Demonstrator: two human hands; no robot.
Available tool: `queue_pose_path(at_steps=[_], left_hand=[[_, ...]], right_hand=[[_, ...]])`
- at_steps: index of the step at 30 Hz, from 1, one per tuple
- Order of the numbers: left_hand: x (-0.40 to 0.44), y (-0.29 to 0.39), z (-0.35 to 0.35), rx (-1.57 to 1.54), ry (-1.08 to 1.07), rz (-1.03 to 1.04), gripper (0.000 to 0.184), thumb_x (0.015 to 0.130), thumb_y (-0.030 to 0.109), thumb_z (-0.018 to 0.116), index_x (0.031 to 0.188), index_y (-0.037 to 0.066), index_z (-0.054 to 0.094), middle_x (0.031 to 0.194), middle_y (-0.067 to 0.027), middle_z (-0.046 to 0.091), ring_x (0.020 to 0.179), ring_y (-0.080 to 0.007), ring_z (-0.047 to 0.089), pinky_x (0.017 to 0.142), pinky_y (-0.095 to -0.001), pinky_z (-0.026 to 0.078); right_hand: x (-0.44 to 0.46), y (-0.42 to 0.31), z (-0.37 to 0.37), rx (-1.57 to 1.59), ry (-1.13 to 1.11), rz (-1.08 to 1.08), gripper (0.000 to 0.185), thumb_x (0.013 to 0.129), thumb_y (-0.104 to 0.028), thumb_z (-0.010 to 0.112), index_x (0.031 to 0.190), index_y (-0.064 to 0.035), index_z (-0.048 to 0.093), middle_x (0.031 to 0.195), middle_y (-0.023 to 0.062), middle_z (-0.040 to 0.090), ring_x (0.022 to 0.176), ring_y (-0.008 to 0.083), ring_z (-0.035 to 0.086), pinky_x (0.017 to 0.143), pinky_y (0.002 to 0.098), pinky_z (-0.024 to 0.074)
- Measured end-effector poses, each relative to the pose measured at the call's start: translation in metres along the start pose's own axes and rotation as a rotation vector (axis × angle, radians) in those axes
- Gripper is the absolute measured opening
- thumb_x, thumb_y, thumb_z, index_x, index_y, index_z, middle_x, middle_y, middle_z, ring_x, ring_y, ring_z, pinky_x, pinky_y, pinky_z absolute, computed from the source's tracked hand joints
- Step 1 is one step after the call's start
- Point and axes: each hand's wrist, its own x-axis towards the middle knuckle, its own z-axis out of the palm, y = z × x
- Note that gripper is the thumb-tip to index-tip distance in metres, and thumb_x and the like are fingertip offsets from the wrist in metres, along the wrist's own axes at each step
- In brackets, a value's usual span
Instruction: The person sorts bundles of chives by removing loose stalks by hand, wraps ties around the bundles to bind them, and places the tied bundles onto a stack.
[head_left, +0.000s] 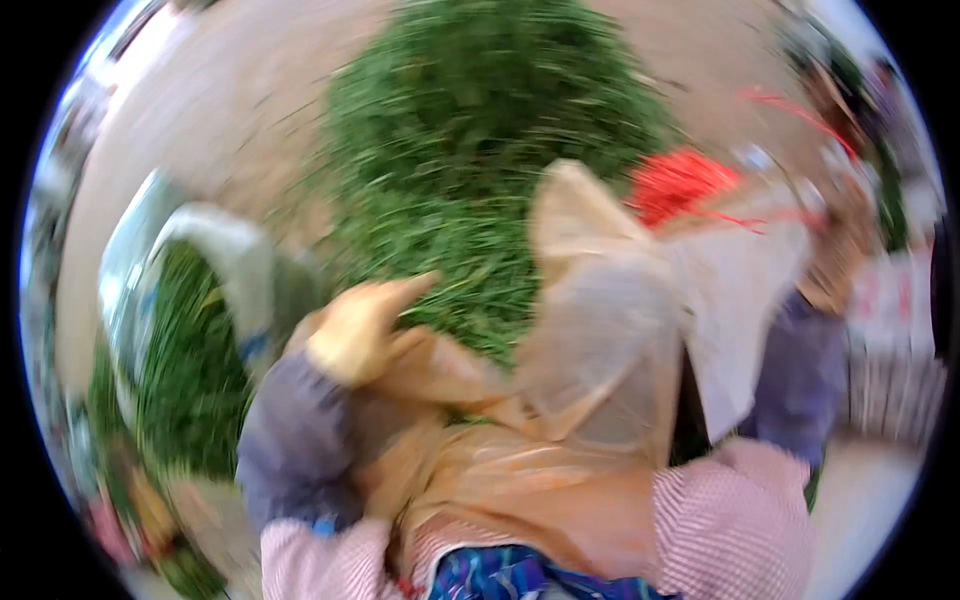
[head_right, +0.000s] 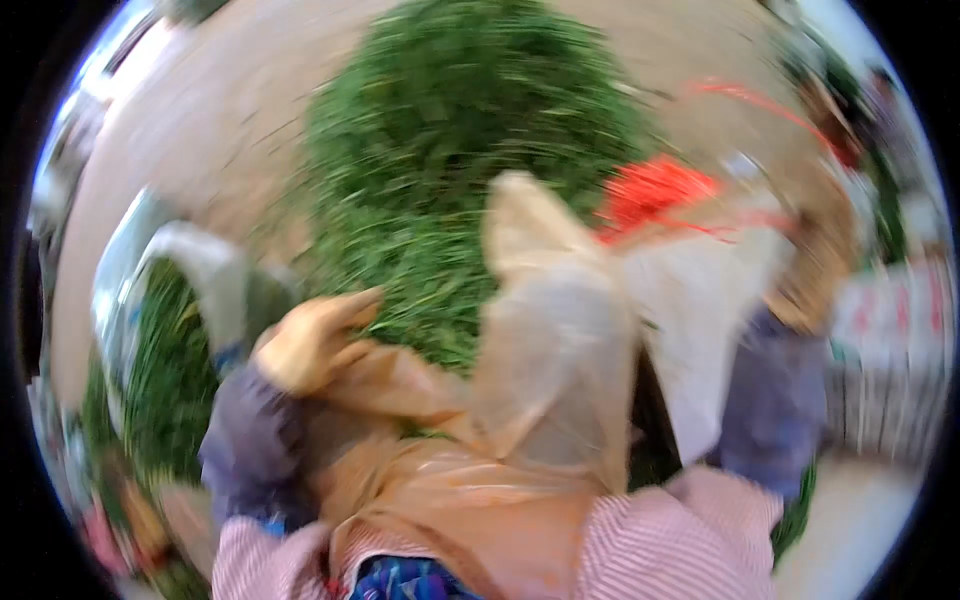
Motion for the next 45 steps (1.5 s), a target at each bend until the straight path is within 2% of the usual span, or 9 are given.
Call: queue_pose_path(at_steps=[9, 12, 15, 18, 20, 22, 29, 36, 45], left_hand=[[-0.05, -0.018, 0.034, -0.105, 0.503, 0.293, 0.055, 0.08, 0.02, 0.072, 0.13, 0.005, 0.053, 0.105, -0.0199, 0.064, 0.095, -0.0364, 0.061, 0.082, -0.046, 0.05], [-0.103, -0.032, 0.04, -0.178, 0.709, 0.279, 0.052, 0.081, 0.016, 0.071, 0.129, 0.003, 0.053, 0.102, -0.0197, 0.064, 0.094, -0.0359, 0.061, 0.082, -0.0445, 0.05], [-0.158, -0.051, 0.039, -0.293, 0.881, 0.226, 0.043, 0.084, 0.013, 0.069, 0.124, 0.001, 0.056, 0.1, -0.0186, 0.064, 0.094, -0.0344, 0.062, 0.082, -0.0422, 0.05], [-0.227, -0.05, 0.043, -0.48, 1.026, -0.044, 0.029, 0.087, 0.008, 0.065, 0.115, -0.001, 0.062, 0.104, -0.0175, 0.065, 0.096, -0.0291, 0.064, 0.085, -0.0365, 0.051], [-0.269, -0.058, 0.065, -0.561, 1.232, -0.15, 0.028, 0.088, 0.003, 0.063, 0.116, -0.001, 0.062, 0.107, -0.0122, 0.068, 0.1, -0.0211, 0.065, 0.088, -0.0314, 0.051], [-0.3, -0.062, 0.108, -0.641, 1.598, -0.354, 0.022, 0.091, 0.004, 0.06, 0.112, 0.002, 0.065, 0.089, -0.0091, 0.071, 0.083, -0.0161, 0.067, 0.079, -0.0296, 0.054], [-0.407, -0.121, 0.223, -1.083, 2.098, -1.043, 0.028, 0.094, 0.025, 0.06, 0.11, 0.002, 0.064, 0.091, -0.0049, 0.066, 0.079, -0.0107, 0.06, 0.075, -0.0272, 0.049], [-0.385, -0.168, 0.212, -1.578, 2.044, -0.418, 0.037, 0.094, 0.033, 0.063, 0.111, 0.0, 0.061, 0.101, -0.0053, 0.066, 0.083, -0.0132, 0.063, 0.072, -0.0274, 0.052], [-0.383, -0.181, 0.247, -1.132, 2.045, -0.854, 0.015, 0.093, 0.012, 0.06, 0.1, -0.001, 0.062, 0.08, -0.0034, 0.064, 0.067, -0.0103, 0.059, 0.063, -0.0247, 0.049]], right_hand=[[-0.059, 0.241, -0.122, -0.187, -0.1, 0.864, 0.021, 0.089, -0.025, 0.065, 0.097, -0.0063, 0.06, 0.062, 0.0035, 0.054, 0.044, 0.0126, 0.046, 0.039, 0.0255, 0.0366], [-0.019, 0.322, -0.156, -0.867, -0.65, 0.447, 0.034, 0.085, -0.013, 0.062, 0.117, -0.0025, 0.057, 0.086, 0.0166, 0.066, 0.07, 0.0311, 0.064, 0.063, 0.0419, 0.0524], [-0.05, 0.068, -0.001, -1.755, -0.983, -0.011, 0.052, 0.087, -0.021, 0.061, 0.133, -0.0006, 0.046, 0.108, 0.0256, 0.062, 0.098, 0.0404, 0.06, 0.086, 0.046, 0.0467], [-0.041, 0.009, 0.104, -1.151, -0.913, -0.515, 0.056, 0.09, -0.023, 0.058, 0.141, -0.0041, 0.043, 0.134, 0.0228, 0.053, 0.125, 0.0384, 0.049, 0.105, 0.0418, 0.0378], [-0.118, -0.104, 0.207, -0.577, -1.173, -0.263, 0.051, 0.095, -0.027, 0.057, 0.139, -0.0042, 0.046, 0.138, 0.0174, 0.051, 0.13, 0.0295, 0.047, 0.108, 0.0376, 0.0355], [-0.217, -0.183, 0.276, -0.168, -1.437, -0.34, 0.049, 0.09, -0.002, 0.06, 0.137, -0.0035, 0.048, 0.135, 0.0118, 0.055, 0.126, 0.0231, 0.05, 0.107, 0.0349, 0.0381], [-0.518, -0.259, 0.364, 0.02, -1.967, -1.53, 0.09, 0.075, -0.022, 0.076, 0.149, -0.0085, 0.026, 0.146, 0.022, 0.036, 0.137, 0.0393, 0.033, 0.112, 0.0507, 0.03], [-0.608, -0.225, 0.365, 0.244, -1.924, -1.434, 0.099, 0.06, -0.017, 0.081, 0.146, -0.0106, 0.032, 0.14, 0.0169, 0.042, 0.131, 0.0366, 0.041, 0.107, 0.0511, 0.0343], [-0.618, -0.213, 0.382, 0.413, -1.991, -1.248, 0.096, 0.056, -0.013, 0.08, 0.142, -0.0124, 0.038, 0.133, 0.0145, 0.046, 0.123, 0.0363, 0.046, 0.104, 0.0458, 0.0389]])
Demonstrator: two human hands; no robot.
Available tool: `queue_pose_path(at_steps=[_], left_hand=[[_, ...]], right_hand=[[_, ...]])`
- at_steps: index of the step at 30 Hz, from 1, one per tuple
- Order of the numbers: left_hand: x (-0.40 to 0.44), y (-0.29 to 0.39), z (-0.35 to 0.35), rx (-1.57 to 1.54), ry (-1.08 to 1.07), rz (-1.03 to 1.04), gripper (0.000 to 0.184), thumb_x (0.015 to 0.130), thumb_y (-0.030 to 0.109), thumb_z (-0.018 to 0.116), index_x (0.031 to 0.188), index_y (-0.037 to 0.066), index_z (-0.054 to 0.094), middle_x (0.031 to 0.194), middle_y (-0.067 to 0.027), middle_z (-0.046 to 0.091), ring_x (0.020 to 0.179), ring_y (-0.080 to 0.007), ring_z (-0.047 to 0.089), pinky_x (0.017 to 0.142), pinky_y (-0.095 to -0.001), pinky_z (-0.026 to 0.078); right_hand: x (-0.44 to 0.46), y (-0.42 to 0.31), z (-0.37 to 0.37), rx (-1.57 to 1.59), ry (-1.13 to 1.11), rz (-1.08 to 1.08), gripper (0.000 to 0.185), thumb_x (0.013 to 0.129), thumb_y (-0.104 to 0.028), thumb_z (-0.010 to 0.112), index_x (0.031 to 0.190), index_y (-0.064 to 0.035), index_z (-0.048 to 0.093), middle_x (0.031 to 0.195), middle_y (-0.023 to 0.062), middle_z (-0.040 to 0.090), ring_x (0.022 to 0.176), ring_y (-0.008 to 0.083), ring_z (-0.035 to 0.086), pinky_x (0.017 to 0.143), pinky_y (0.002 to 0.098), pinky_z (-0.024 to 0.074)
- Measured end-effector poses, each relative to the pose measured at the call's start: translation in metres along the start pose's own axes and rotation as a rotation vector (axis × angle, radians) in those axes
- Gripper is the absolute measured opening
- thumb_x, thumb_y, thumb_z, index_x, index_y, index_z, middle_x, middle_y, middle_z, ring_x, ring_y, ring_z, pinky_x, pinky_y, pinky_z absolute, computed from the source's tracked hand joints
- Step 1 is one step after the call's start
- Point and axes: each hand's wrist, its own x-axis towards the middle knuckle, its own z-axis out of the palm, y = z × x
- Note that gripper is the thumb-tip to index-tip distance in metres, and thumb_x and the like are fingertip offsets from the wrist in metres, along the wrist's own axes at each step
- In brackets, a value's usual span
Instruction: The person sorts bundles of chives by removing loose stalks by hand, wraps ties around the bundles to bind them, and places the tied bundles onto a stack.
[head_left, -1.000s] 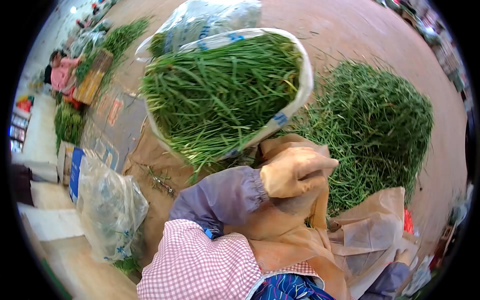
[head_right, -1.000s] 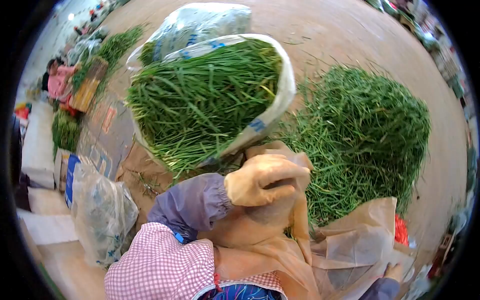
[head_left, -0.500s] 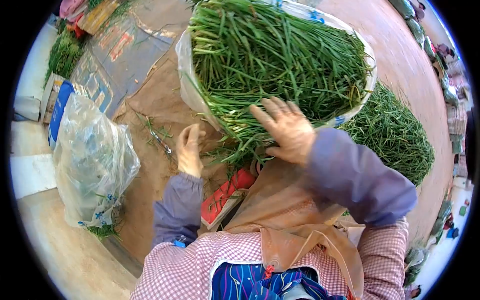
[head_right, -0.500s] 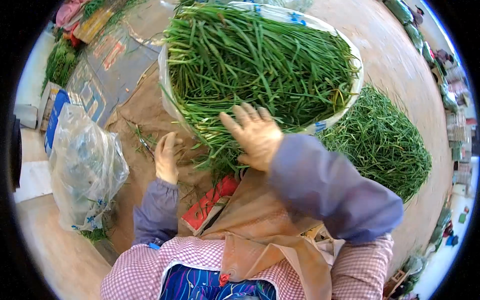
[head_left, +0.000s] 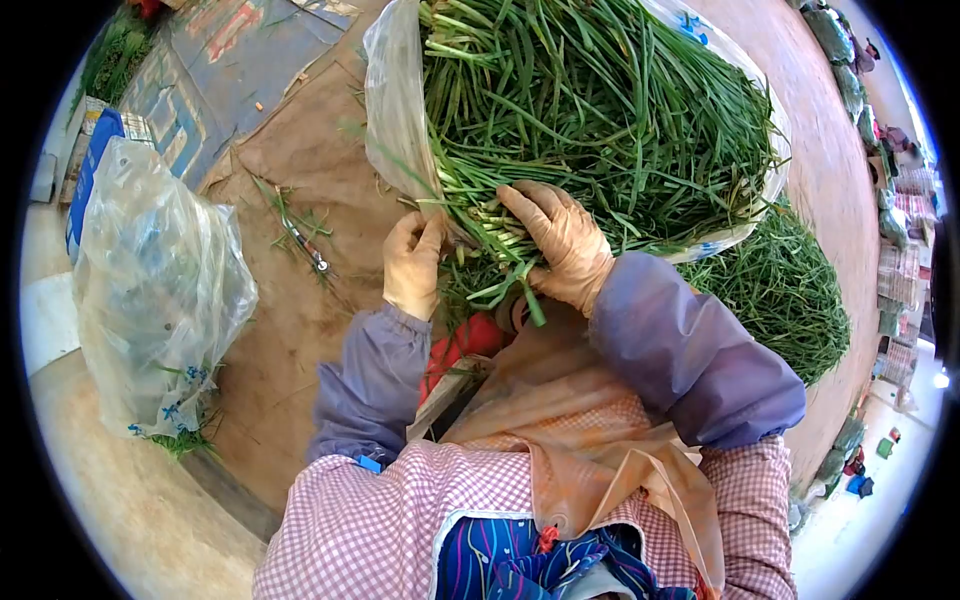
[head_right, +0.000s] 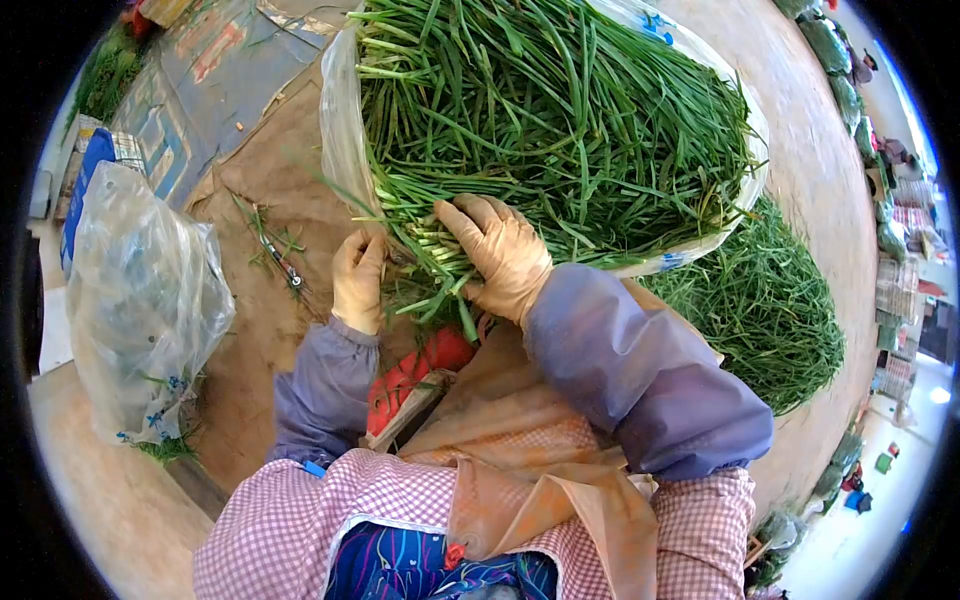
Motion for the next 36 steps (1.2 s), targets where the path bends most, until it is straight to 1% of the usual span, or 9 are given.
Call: queue_pose_path(at_steps=[4, 6, 11, 14, 18, 22, 30, 34, 36], left_hand=[[0.008, -0.01, -0.008, 0.548, 0.105, 0.37, 0.013, 0.091, 0.006, 0.058, 0.099, -0.002, 0.063, 0.077, -0.0072, 0.066, 0.071, -0.0156, 0.063, 0.066, -0.028, 0.05], [0.042, -0.059, -0.003, -0.2, 0.182, 0.062, 0.015, 0.091, 0.01, 0.057, 0.098, -0.002, 0.063, 0.081, -0.0104, 0.067, 0.072, -0.0207, 0.065, 0.066, -0.0313, 0.052], [0.047, -0.034, 0.045, -1.029, 0.196, -0.219, 0.023, 0.094, 0.02, 0.05, 0.096, 0.001, 0.064, 0.084, -0.0101, 0.065, 0.067, -0.0217, 0.063, 0.062, -0.032, 0.054], [0.058, -0.079, 0.026, -0.858, 0.103, -0.21, 0.028, 0.097, 0.022, 0.045, 0.101, 0.001, 0.062, 0.085, -0.0091, 0.064, 0.071, -0.0209, 0.063, 0.064, -0.0321, 0.054], [0.071, -0.08, 0.02, -0.927, 0.146, -0.302, 0.024, 0.099, 0.017, 0.044, 0.103, 0.001, 0.061, 0.081, -0.0053, 0.06, 0.069, -0.0162, 0.059, 0.062, -0.0298, 0.052], [0.05, -0.061, -0.011, -0.006, -0.08, -0.104, 0.019, 0.099, 0.019, 0.054, 0.102, 0.002, 0.061, 0.079, -0.0019, 0.06, 0.067, -0.0121, 0.058, 0.057, -0.0277, 0.049], [-0.001, -0.043, -0.019, -0.217, -0.11, -0.347, 0.031, 0.096, 0.03, 0.059, 0.107, 0.001, 0.062, 0.087, -0.0049, 0.066, 0.068, -0.0119, 0.061, 0.059, -0.0273, 0.053], [-0.042, -0.052, -0.024, -0.484, -0.333, -0.388, 0.031, 0.095, 0.026, 0.06, 0.114, 0.001, 0.059, 0.098, -0.0058, 0.066, 0.084, -0.0151, 0.064, 0.07, -0.0286, 0.056], [-0.068, 0.004, -0.005, -0.567, -0.285, -0.498, 0.034, 0.094, 0.022, 0.061, 0.119, 0.0, 0.055, 0.107, -0.008, 0.064, 0.093, -0.0171, 0.064, 0.075, -0.0296, 0.056]], right_hand=[[0.002, -0.002, -0.005, -0.093, -0.088, 0.021, 0.094, 0.056, -0.016, 0.08, 0.141, -0.0131, 0.039, 0.135, 0.0148, 0.045, 0.126, 0.0367, 0.044, 0.106, 0.0501, 0.0355], [0.002, -0.009, -0.004, -0.202, -0.04, 0.003, 0.093, 0.056, -0.018, 0.08, 0.14, -0.0135, 0.04, 0.137, 0.0146, 0.044, 0.127, 0.0363, 0.042, 0.106, 0.0539, 0.0336], [-0.002, -0.019, 0.019, -0.444, 0.046, -0.039, 0.088, 0.06, -0.021, 0.079, 0.14, -0.0145, 0.042, 0.142, 0.0137, 0.04, 0.131, 0.0345, 0.039, 0.106, 0.06, 0.0295], [0.003, -0.026, 0.02, -0.414, 0.031, 0.05, 0.074, 0.07, -0.017, 0.07, 0.139, -0.0156, 0.043, 0.144, 0.0129, 0.038, 0.133, 0.0339, 0.036, 0.108, 0.0606, 0.0276], [-0.002, -0.012, 0.044, -0.523, 0.135, -0.197, 0.047, 0.078, -0.015, 0.059, 0.124, -0.0128, 0.051, 0.138, 0.0101, 0.045, 0.127, 0.0288, 0.044, 0.106, 0.06, 0.0297], [-0.013, -0.009, 0.04, -0.495, 0.123, -0.302, 0.045, 0.076, -0.014, 0.059, 0.12, -0.0103, 0.052, 0.128, 0.0079, 0.051, 0.118, 0.0271, 0.05, 0.103, 0.0575, 0.034], [-0.006, -0.008, 0.029, -0.163, 0.162, -0.434, 0.037, 0.068, -0.008, 0.062, 0.102, -0.0065, 0.048, 0.116, 0.0159, 0.057, 0.106, 0.0366, 0.057, 0.093, 0.0518, 0.0462], [-0.023, -0.006, 0.015, -0.132, 0.089, -0.509, 0.043, 0.064, -0.007, 0.064, 0.105, -0.0057, 0.049, 0.113, 0.0161, 0.057, 0.103, 0.0359, 0.058, 0.093, 0.0513, 0.0459], [-0.031, -0.005, 0.012, -0.053, 0.057, -0.543, 0.049, 0.061, -0.008, 0.066, 0.108, -0.005, 0.049, 0.112, 0.016, 0.057, 0.102, 0.0352, 0.058, 0.092, 0.0512, 0.0459]])
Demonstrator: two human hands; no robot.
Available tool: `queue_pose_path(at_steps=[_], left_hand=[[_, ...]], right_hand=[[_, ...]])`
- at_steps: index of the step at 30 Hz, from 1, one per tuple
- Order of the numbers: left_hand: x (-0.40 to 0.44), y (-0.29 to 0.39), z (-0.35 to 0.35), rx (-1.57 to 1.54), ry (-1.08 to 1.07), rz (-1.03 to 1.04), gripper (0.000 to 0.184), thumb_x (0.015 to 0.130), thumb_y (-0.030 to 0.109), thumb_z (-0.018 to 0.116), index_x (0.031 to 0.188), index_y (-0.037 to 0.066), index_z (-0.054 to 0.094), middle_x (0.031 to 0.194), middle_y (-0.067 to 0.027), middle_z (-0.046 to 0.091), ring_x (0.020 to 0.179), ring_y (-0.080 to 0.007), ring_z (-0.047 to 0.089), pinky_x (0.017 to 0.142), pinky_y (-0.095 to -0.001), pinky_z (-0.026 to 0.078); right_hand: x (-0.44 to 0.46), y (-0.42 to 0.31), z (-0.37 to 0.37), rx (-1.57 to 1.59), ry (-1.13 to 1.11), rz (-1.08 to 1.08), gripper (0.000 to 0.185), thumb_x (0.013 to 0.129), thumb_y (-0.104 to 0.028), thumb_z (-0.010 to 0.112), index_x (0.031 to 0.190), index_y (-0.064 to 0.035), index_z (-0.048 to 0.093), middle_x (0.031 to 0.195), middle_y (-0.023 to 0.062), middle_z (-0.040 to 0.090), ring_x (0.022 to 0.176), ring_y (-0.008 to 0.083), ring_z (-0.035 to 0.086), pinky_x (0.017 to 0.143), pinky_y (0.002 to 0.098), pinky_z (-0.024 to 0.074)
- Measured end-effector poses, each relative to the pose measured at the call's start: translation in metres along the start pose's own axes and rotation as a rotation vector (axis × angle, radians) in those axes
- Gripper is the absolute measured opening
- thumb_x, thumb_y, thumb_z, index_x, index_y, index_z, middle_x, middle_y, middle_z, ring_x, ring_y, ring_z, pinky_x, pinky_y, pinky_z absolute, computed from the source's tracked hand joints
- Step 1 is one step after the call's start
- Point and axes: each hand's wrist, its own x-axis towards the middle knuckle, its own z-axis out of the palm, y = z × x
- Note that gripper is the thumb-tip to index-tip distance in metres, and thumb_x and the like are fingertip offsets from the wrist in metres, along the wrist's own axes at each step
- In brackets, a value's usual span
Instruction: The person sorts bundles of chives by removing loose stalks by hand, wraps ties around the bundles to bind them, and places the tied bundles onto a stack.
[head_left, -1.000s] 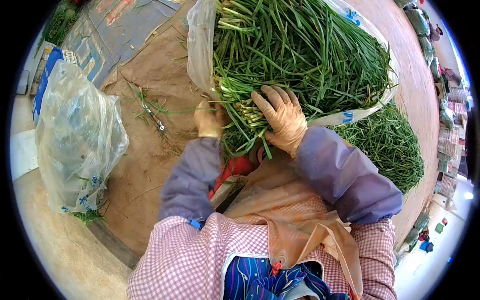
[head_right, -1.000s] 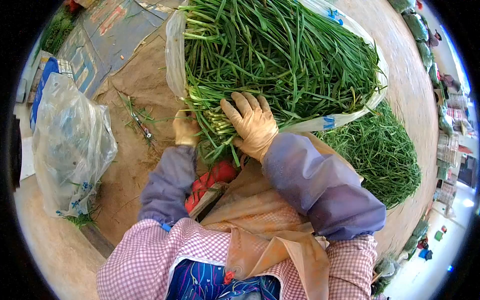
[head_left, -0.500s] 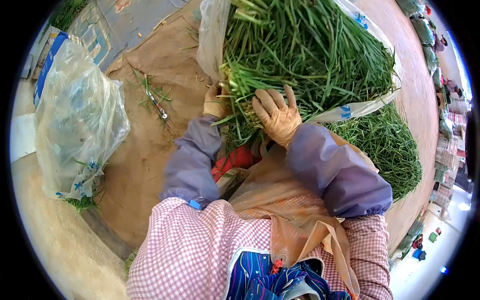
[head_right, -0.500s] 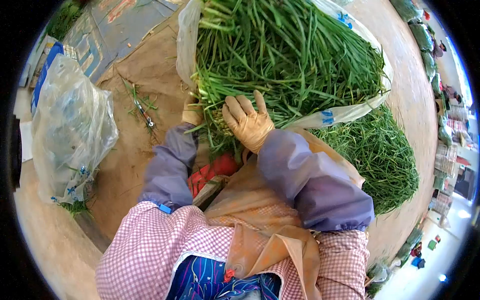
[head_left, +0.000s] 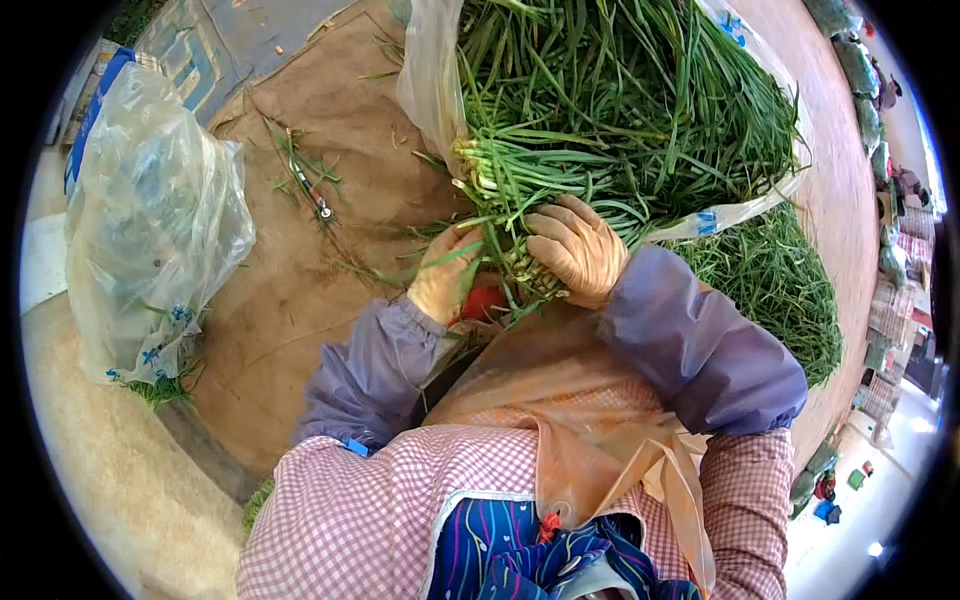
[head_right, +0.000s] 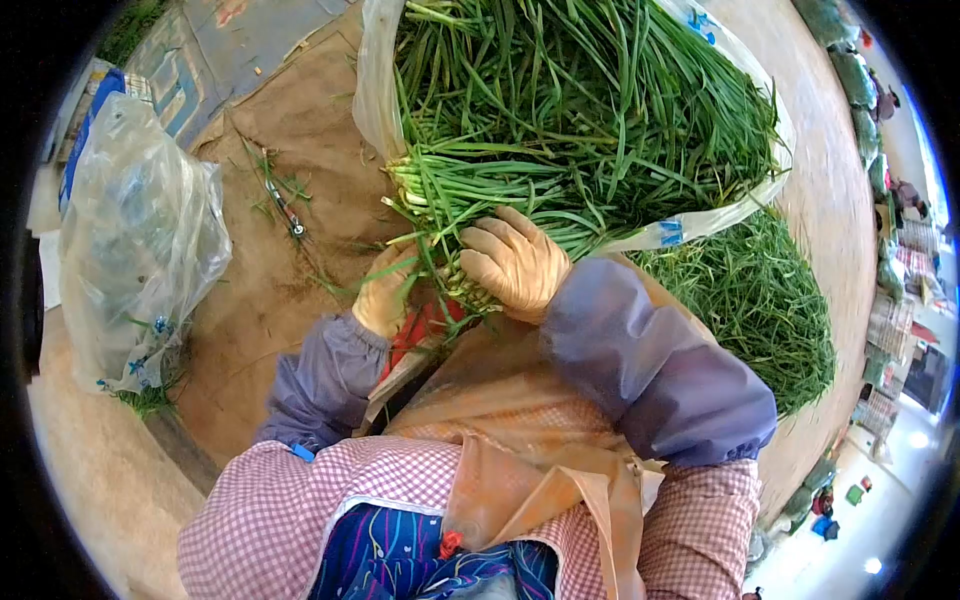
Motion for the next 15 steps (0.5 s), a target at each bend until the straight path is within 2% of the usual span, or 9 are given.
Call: queue_pose_path(at_steps=[1, 2, 4, 6, 8, 10, 11, 14, 15], left_hand=[[-0.008, -0.002, 0.006, -0.05, 0.0, -0.016, 0.035, 0.093, 0.021, 0.061, 0.12, 0.0, 0.054, 0.108, -0.0083, 0.064, 0.093, -0.0175, 0.064, 0.076, -0.0298, 0.056], [-0.011, -0.004, 0.009, -0.1, 0.002, -0.031, 0.036, 0.093, 0.02, 0.062, 0.121, 0.0, 0.054, 0.109, -0.0087, 0.063, 0.094, -0.0178, 0.064, 0.077, -0.03, 0.056], [-0.009, -0.001, 0.017, 0.018, -0.096, 0.034, 0.04, 0.092, 0.017, 0.062, 0.125, -0.002, 0.051, 0.11, -0.0093, 0.063, 0.095, -0.019, 0.064, 0.083, -0.0308, 0.055], [-0.012, 0.017, 0.028, 0.221, -0.239, 0.127, 0.041, 0.091, 0.014, 0.062, 0.126, -0.003, 0.051, 0.111, -0.0099, 0.064, 0.096, -0.0195, 0.065, 0.085, -0.031, 0.055], [-0.003, 0.019, 0.019, 0.523, -0.24, 0.273, 0.042, 0.089, 0.015, 0.063, 0.125, -0.004, 0.052, 0.109, -0.0095, 0.064, 0.095, -0.0175, 0.064, 0.084, -0.0289, 0.052], [0.007, 0.033, 0.005, 0.528, -0.162, 0.08, 0.043, 0.088, 0.015, 0.065, 0.124, -0.004, 0.052, 0.107, -0.0095, 0.064, 0.093, -0.0161, 0.063, 0.083, -0.028, 0.051], [0.005, 0.036, 0.007, 0.608, -0.016, 0.169, 0.046, 0.087, 0.018, 0.067, 0.125, -0.004, 0.052, 0.103, -0.0101, 0.065, 0.089, -0.0153, 0.062, 0.083, -0.0283, 0.05], [-0.005, 0.052, 0.019, 0.593, 0.228, 0.44, 0.051, 0.087, 0.022, 0.069, 0.127, -0.003, 0.049, 0.105, -0.0112, 0.064, 0.09, -0.0165, 0.062, 0.083, -0.0289, 0.051], [-0.005, 0.053, 0.023, 0.592, 0.236, 0.512, 0.067, 0.084, 0.031, 0.074, 0.133, -0.002, 0.044, 0.12, -0.0154, 0.057, 0.107, -0.0229, 0.058, 0.093, -0.0346, 0.048]], right_hand=[[-0.003, 0.002, -0.001, 0.069, -0.004, -0.002, 0.063, 0.054, -0.007, 0.07, 0.113, -0.0038, 0.049, 0.111, 0.0149, 0.057, 0.1, 0.0343, 0.058, 0.09, 0.0504, 0.0465], [0.001, 0.001, -0.011, 0.139, -0.058, 0.032, 0.083, 0.048, -0.009, 0.074, 0.127, -0.0056, 0.046, 0.112, 0.0134, 0.056, 0.101, 0.0331, 0.058, 0.092, 0.0505, 0.0442], [0.007, -0.011, -0.021, 0.043, -0.153, 0.193, 0.099, 0.048, -0.011, 0.077, 0.139, -0.01, 0.04, 0.112, 0.0116, 0.056, 0.102, 0.0316, 0.057, 0.097, 0.0512, 0.0395], [0.007, -0.013, -0.013, 0.056, -0.128, 0.263, 0.105, 0.047, -0.012, 0.078, 0.143, -0.0128, 0.037, 0.11, 0.01, 0.057, 0.103, 0.0309, 0.057, 0.102, 0.0512, 0.0361], [0.007, -0.013, -0.011, 0.049, -0.125, 0.325, 0.107, 0.047, -0.011, 0.079, 0.145, -0.0141, 0.035, 0.107, 0.0087, 0.058, 0.104, 0.0305, 0.056, 0.105, 0.0513, 0.0339], [0.008, -0.014, -0.014, 0.024, -0.143, 0.374, 0.106, 0.048, -0.009, 0.079, 0.144, -0.0139, 0.036, 0.104, 0.0076, 0.059, 0.103, 0.0303, 0.056, 0.107, 0.0516, 0.033], [0.007, -0.013, -0.021, 0.07, -0.177, 0.362, 0.106, 0.049, -0.007, 0.079, 0.145, -0.0142, 0.035, 0.102, 0.0072, 0.06, 0.104, 0.0298, 0.057, 0.107, 0.0527, 0.0325], [-0.002, -0.011, -0.03, 0.14, -0.167, 0.32, 0.106, 0.049, -0.006, 0.079, 0.145, -0.0135, 0.035, 0.102, 0.0074, 0.061, 0.104, 0.0293, 0.058, 0.106, 0.0529, 0.033], [0.0, -0.013, -0.037, 0.144, -0.182, 0.3, 0.104, 0.05, -0.011, 0.081, 0.144, -0.0127, 0.036, 0.103, 0.0062, 0.061, 0.103, 0.0287, 0.058, 0.105, 0.0528, 0.0336]])
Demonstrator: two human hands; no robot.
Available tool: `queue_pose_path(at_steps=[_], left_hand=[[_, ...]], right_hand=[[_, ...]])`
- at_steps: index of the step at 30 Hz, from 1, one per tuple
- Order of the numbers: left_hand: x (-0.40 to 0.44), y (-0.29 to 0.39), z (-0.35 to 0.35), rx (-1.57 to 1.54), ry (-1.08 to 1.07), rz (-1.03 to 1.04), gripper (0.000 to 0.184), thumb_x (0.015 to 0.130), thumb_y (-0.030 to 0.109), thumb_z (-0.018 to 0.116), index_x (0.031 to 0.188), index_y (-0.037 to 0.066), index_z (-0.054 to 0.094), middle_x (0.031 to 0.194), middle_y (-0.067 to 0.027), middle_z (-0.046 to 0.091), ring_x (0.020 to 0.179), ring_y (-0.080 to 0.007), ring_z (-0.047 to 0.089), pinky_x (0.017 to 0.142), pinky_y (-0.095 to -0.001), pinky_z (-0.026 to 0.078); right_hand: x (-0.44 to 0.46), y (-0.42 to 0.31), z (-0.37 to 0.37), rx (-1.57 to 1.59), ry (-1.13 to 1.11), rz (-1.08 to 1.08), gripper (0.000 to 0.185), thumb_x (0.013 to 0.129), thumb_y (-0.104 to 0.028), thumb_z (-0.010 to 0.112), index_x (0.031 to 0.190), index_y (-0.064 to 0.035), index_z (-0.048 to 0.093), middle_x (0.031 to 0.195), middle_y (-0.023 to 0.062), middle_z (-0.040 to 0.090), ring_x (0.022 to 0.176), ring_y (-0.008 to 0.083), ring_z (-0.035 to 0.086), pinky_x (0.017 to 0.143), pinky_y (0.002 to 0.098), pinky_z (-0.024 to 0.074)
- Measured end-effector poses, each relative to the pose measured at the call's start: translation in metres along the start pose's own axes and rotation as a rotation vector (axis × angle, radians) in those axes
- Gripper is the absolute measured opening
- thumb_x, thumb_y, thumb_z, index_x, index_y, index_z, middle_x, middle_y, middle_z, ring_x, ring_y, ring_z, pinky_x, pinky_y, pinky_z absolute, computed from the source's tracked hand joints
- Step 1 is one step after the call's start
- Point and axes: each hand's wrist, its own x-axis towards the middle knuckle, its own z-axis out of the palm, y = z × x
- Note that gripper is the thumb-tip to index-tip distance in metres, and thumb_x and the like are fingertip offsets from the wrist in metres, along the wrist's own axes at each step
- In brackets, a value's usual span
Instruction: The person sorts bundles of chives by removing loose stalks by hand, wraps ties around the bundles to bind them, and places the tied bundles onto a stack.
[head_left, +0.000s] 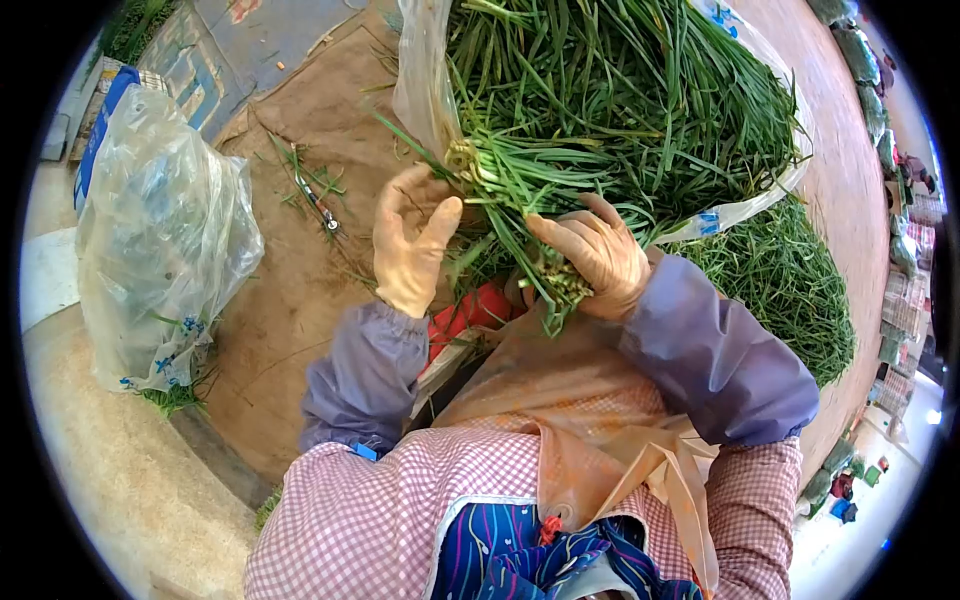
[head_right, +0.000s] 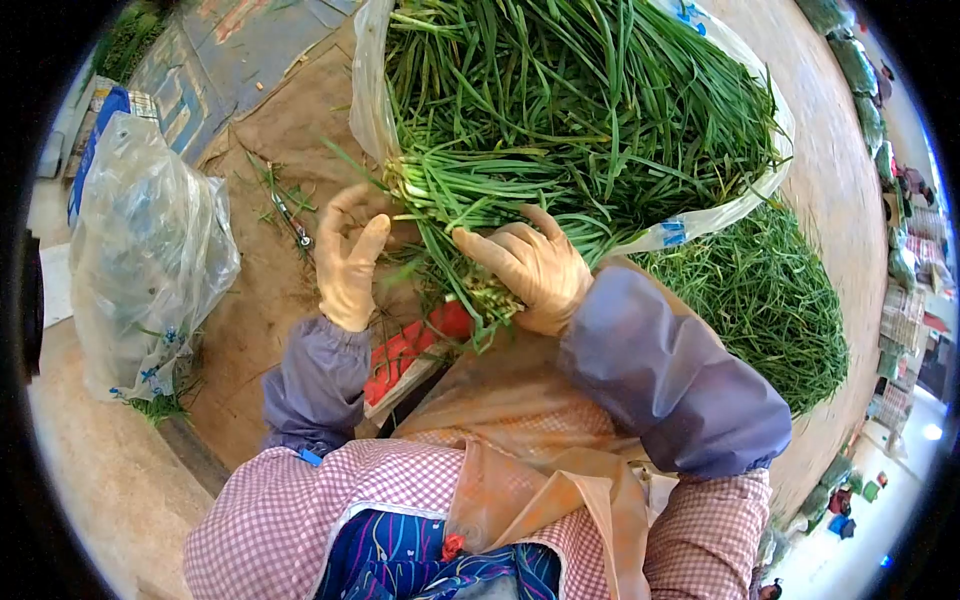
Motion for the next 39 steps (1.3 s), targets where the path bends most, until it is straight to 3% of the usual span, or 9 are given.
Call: queue_pose_path(at_steps=[4, 7, 15, 19, 20, 24, 28, 33, 39], left_hand=[[0.001, 0.014, 0.021, 0.433, -0.004, 0.564, 0.094, 0.077, 0.05, 0.076, 0.143, -0.002, 0.033, 0.143, -0.0238, 0.035, 0.135, -0.0338, 0.035, 0.112, -0.045, 0.029], [0.026, -0.01, 0.053, 0.723, 0.081, 0.791, 0.059, 0.081, 0.048, 0.071, 0.128, 0.015, 0.058, 0.136, -0.0147, 0.049, 0.131, -0.0364, 0.041, 0.11, -0.0552, 0.026], [0.068, -0.05, 0.047, 0.697, 0.201, 0.93, 0.014, 0.08, 0.016, 0.074, 0.09, 0.009, 0.067, 0.106, -0.008, 0.065, 0.108, -0.0335, 0.055, 0.092, -0.0466, 0.041], [0.077, -0.064, 0.049, 0.703, 0.29, 1.019, 0.013, 0.074, 0.015, 0.076, 0.083, 0.011, 0.067, 0.104, -0.0036, 0.063, 0.105, -0.0296, 0.057, 0.088, -0.0468, 0.04], [0.077, -0.063, 0.051, 0.699, 0.302, 1.037, 0.013, 0.073, 0.013, 0.076, 0.082, 0.012, 0.066, 0.104, -0.0026, 0.064, 0.103, -0.0288, 0.058, 0.086, -0.0469, 0.04], [0.071, -0.057, 0.048, 0.754, 0.235, 1.008, 0.016, 0.078, 0.013, 0.075, 0.091, 0.012, 0.066, 0.109, -0.0048, 0.065, 0.11, -0.0283, 0.057, 0.095, -0.05, 0.037], [0.062, -0.046, 0.045, 0.871, 0.17, 0.996, 0.016, 0.083, 0.019, 0.072, 0.096, 0.012, 0.068, 0.115, -0.0073, 0.065, 0.113, -0.0298, 0.057, 0.099, -0.0525, 0.035], [0.039, 0.0, 0.043, 0.887, 0.082, 0.708, 0.023, 0.088, 0.026, 0.068, 0.108, 0.013, 0.068, 0.123, -0.0065, 0.063, 0.12, -0.024, 0.056, 0.109, -0.054, 0.028], [-0.013, 0.188, 0.109, 0.353, -0.506, 0.896, 0.044, 0.091, 0.031, 0.064, 0.125, 0.004, 0.06, 0.126, -0.0139, 0.061, 0.119, -0.0233, 0.056, 0.105, -0.0338, 0.039]], right_hand=[[-0.005, -0.001, -0.007, 0.006, 0.019, -0.089, 0.097, 0.055, -0.024, 0.083, 0.141, -0.0103, 0.04, 0.098, 0.0054, 0.061, 0.097, 0.0286, 0.06, 0.1, 0.0519, 0.038], [-0.004, 0.003, -0.007, 0.048, 0.037, -0.135, 0.092, 0.057, -0.024, 0.084, 0.139, -0.0097, 0.044, 0.094, 0.0061, 0.061, 0.092, 0.0286, 0.061, 0.096, 0.0507, 0.0411], [-0.009, 0.006, -0.053, 0.241, 0.066, -0.098, 0.06, 0.068, -0.015, 0.077, 0.123, -0.003, 0.057, 0.085, 0.0115, 0.061, 0.078, 0.0332, 0.059, 0.078, 0.0425, 0.0464], [-0.051, 0.0, -0.078, 0.759, 0.422, 0.222, 0.046, 0.077, -0.005, 0.074, 0.12, 0.0001, 0.059, 0.091, 0.0064, 0.065, 0.084, 0.0177, 0.062, 0.075, 0.0317, 0.0523], [-0.064, -0.006, -0.095, 0.464, 0.54, 0.324, 0.042, 0.081, -0.003, 0.07, 0.121, 0.0003, 0.058, 0.097, 0.0064, 0.065, 0.089, 0.0168, 0.062, 0.077, 0.0312, 0.0537], [-0.149, 0.009, -0.166, 0.816, 1.186, 0.276, 0.045, 0.09, -0.021, 0.06, 0.129, -0.0005, 0.049, 0.105, 0.0129, 0.063, 0.102, 0.0281, 0.061, 0.102, 0.0497, 0.0442], [-0.249, -0.018, -0.222, 0.896, 1.402, 0.199, 0.036, 0.091, -0.026, 0.057, 0.116, 0.0001, 0.057, 0.106, 0.0175, 0.065, 0.118, 0.0353, 0.056, 0.1, 0.0495, 0.048], [-0.317, -0.012, -0.2, 0.77, 1.931, 0.236, 0.033, 0.091, -0.018, 0.058, 0.117, 0.0023, 0.059, 0.096, 0.0184, 0.068, 0.093, 0.0355, 0.066, 0.095, 0.0497, 0.0517], [-0.304, -0.043, -0.165, 1.084, 1.789, 0.019, 0.03, 0.09, -0.017, 0.06, 0.113, 0.0025, 0.058, 0.1, 0.0206, 0.066, 0.102, 0.0365, 0.063, 0.095, 0.0532, 0.0496]])
